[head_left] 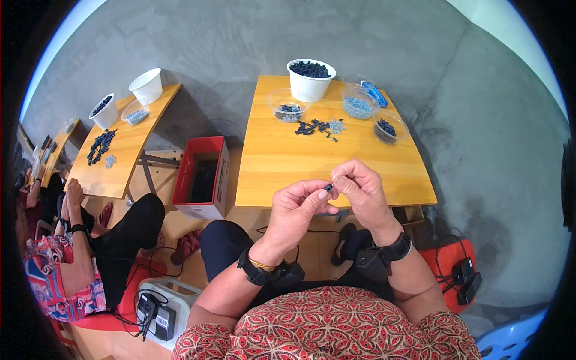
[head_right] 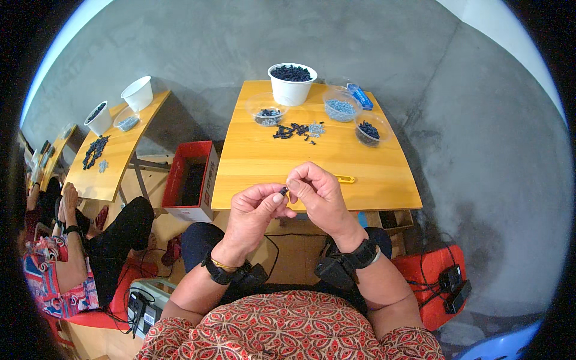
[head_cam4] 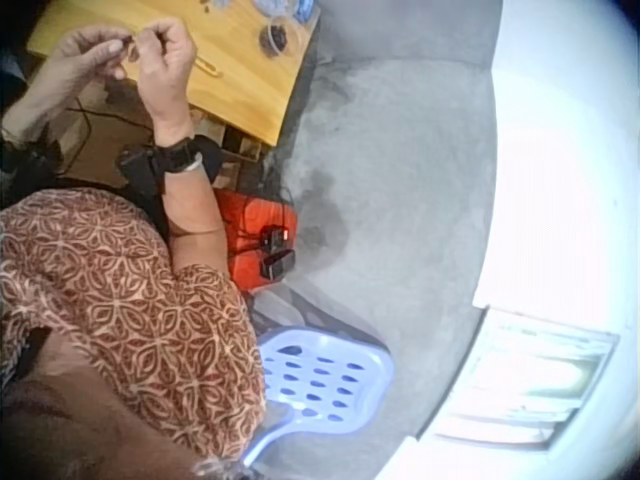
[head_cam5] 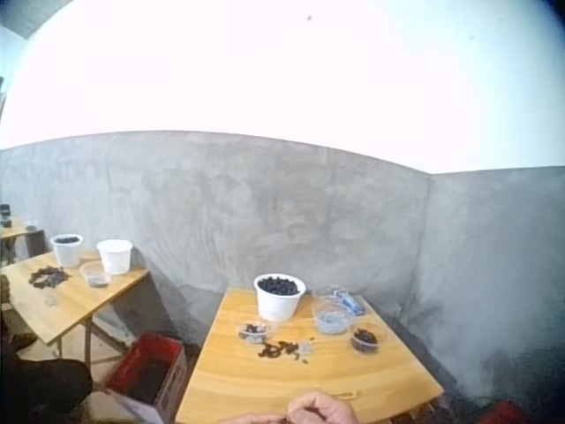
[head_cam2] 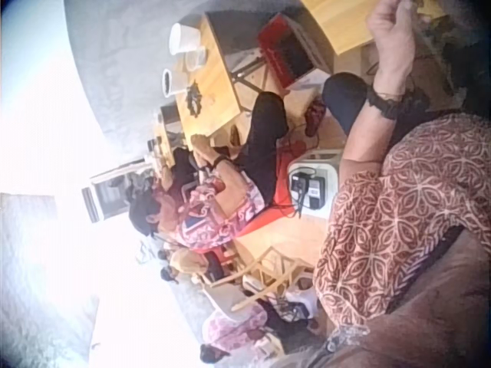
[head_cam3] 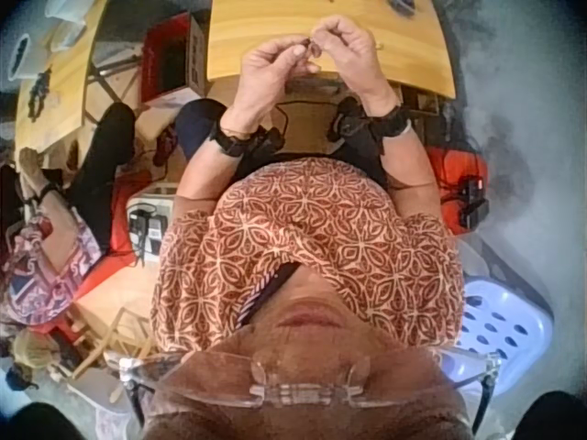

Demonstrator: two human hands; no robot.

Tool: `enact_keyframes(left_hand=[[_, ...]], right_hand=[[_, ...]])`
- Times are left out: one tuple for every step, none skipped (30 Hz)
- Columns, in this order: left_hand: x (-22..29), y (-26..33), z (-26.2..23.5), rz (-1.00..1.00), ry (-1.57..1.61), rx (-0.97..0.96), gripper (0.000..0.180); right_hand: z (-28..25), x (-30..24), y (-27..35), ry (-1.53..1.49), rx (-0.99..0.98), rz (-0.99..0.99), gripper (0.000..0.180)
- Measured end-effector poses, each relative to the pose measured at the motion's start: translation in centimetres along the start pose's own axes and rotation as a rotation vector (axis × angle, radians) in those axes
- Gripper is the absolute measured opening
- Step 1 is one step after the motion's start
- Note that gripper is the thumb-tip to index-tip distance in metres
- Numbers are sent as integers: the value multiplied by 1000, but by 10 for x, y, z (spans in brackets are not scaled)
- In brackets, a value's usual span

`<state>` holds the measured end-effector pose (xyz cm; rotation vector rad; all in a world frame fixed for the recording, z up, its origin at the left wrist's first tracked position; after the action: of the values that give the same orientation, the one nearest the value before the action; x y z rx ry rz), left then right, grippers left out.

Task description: Assembling small black plastic components with yellow inserts at a workbench.

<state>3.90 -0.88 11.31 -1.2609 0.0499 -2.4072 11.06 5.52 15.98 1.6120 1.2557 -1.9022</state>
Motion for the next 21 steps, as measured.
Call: enact_keyframes(left_hand=[[0,0,0,8,5,-3,16],[-1,-1,-1,16,11,-5,16],[-1,-1,-1,16,12,-5,16],[-2,-1,-2,18,10,1,16],[-2,-1,-3,21,8,8,15],[-2,-1,-2,19,10,9,15],[-1,-1,-2,24,-16,15,15],[0,0,-1,29,-41,21,15],[1,0,-1,29,-40,20,15],[1,1,-1,32,-52,27,15],[2,1,-2,35,-65,35,15],[1,1,-3,35,-66,38,15],[-1,1,-4,44,-73,34,15],[-2,1,-5,51,-81,31,15],[-1,2,-4,51,-81,35,15],[0,3,-3,37,-94,46,14],[-1,4,-3,22,-108,58,14],[-2,3,-5,20,-109,59,14],[-4,1,-6,15,-50,45,13],[-6,1,-7,10,10,32,13],[-7,0,-8,10,8,32,13]], right_hand=[[0,1,0,-4,1,7,5],[-1,2,0,-8,1,13,5],[0,2,0,-8,1,14,5],[0,2,0,7,3,12,5],[0,2,0,22,6,11,5],[1,2,0,23,5,13,5],[1,-1,1,47,12,-1,5],[1,-3,1,71,19,-16,6],[1,-2,1,72,20,-15,6],[1,-6,2,169,32,-59,6],[0,-10,3,265,44,-103,7],[1,-10,4,263,42,-102,7],[4,-17,5,355,43,-149,8],[7,-22,6,448,44,-195,9],[7,-24,6,445,41,-193,9],[10,-29,8,505,20,-247,7],[13,-33,9,563,-2,-301,7],[12,-32,10,562,0,-299,7],[5,-20,8,385,2,-151,6],[0,-6,8,207,4,-5,8],[-5,-6,9,209,29,-12,14]])
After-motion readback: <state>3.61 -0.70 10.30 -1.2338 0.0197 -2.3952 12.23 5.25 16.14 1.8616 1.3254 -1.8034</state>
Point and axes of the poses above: each hand's wrist, its own y-axis away from the middle knuckle, its own z-axis out of the palm, x = y × z, the point moved 9 cm from there along -y, towards the middle knuckle, and after that the axes turned 2 degrees about y, right-handed, at the moved point
